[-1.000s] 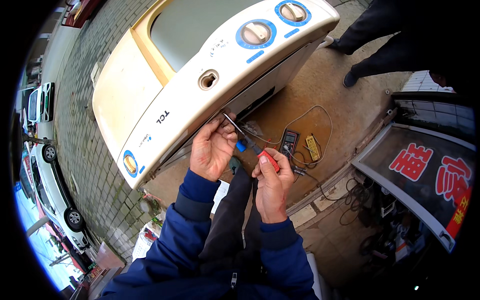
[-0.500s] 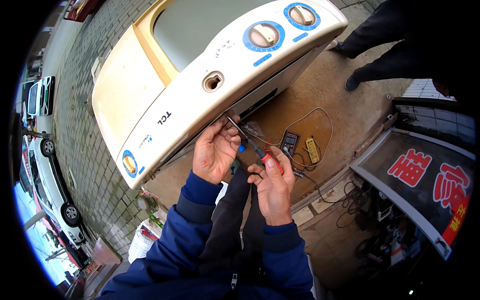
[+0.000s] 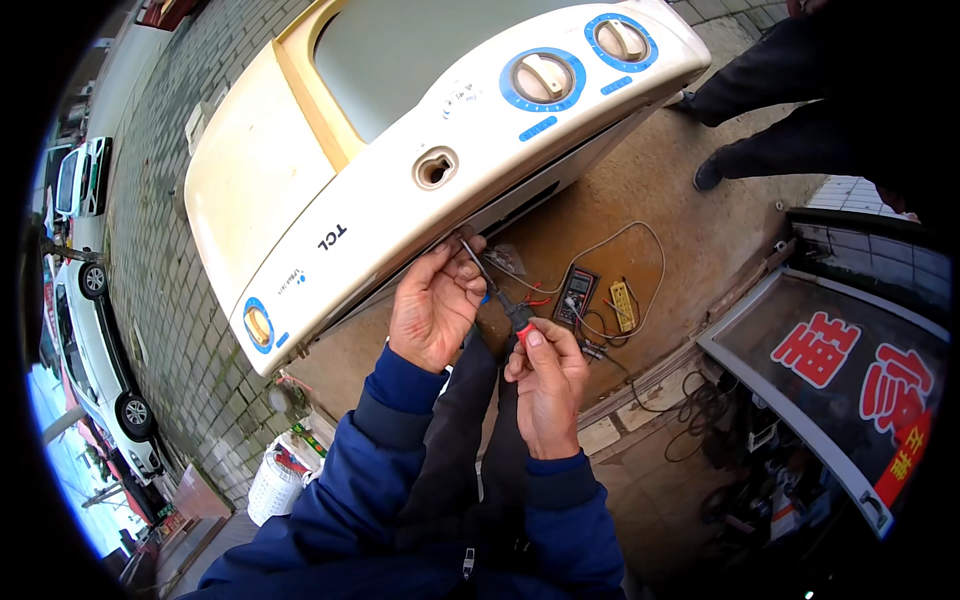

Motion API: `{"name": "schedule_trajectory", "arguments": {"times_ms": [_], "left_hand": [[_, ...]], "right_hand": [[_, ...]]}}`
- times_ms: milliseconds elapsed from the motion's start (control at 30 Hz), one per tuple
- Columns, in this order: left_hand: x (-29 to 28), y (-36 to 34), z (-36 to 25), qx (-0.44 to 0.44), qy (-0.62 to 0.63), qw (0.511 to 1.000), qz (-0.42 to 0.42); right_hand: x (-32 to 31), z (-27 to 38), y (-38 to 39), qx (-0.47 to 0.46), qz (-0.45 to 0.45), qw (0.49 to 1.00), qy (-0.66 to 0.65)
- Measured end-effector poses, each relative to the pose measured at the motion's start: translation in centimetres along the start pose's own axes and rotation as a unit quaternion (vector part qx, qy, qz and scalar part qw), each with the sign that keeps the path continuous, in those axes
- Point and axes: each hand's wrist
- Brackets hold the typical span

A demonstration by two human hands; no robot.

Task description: The person is repairing a top-loading washing machine. They use a multimeter to test electrical components and wires inside the machine, then use a screwdriver to remove screws from the control panel. Another person assists by holding the control panel steady.

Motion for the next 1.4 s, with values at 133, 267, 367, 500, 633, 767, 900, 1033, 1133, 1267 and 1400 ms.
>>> {"name": "schedule_trajectory", "arguments": {"times_ms": [133,267,367,500,633,767,900,1033,1133,1267,1400], "left_hand": [[0.4,0.1,0.6,0.031,-0.022,0.999,-0.004],[0.5,0.0,1.5,0.058,-0.048,0.997,-0.027],[0.3,-0.4,1.9,0.07,-0.077,0.994,-0.033],[-0.9,0.0,1.8,0.062,-0.122,0.991,-0.003],[-3.5,2.3,1.5,0.039,-0.127,0.991,0.021],[-7.8,4.9,-0.6,0.091,-0.148,0.981,-0.085],[-13.2,9.0,-5.0,0.099,-0.011,0.985,-0.138],[-16.8,12.1,-8.7,0.125,-0.028,0.988,-0.087],[-17.3,12.8,-10.3,0.134,-0.057,0.985,-0.094],[-16.1,12.1,-11.9,0.123,-0.099,0.984,-0.081],[-14.9,11.1,-12.7,0.113,-0.139,0.982,-0.062]], "right_hand": [[1.1,-0.1,0.1,-0.036,-0.067,0.997,0.022],[0.9,0.8,0.6,0.027,-0.084,0.989,0.119],[0.4,0.7,0.7,-0.055,-0.094,0.969,0.221],[-0.3,0.0,1.3,-0.065,-0.114,0.934,0.331],[-1.4,-0.3,3.0,0.05,-0.08,0.942,0.323],[-1.5,-2.0,5.0,0.064,-0.002,0.864,0.5],[0.0,-5.5,6.0,0.151,0.055,0.859,0.486],[2.2,-9.7,5.6,0.155,0.087,0.888,0.425],[3.7,-12.6,5.1,0.151,0.089,0.901,0.396],[5.2,-14.9,4.7,0.139,0.068,0.915,0.372],[5.8,-15.8,4.7,0.156,0.041,0.927,0.337]]}}
Point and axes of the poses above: each hand's wrist, its own y-axis away from the middle knuckle, its own x-axis out of the palm, z = x × y, and after that the axes turned 13 degrees about x, right-handed
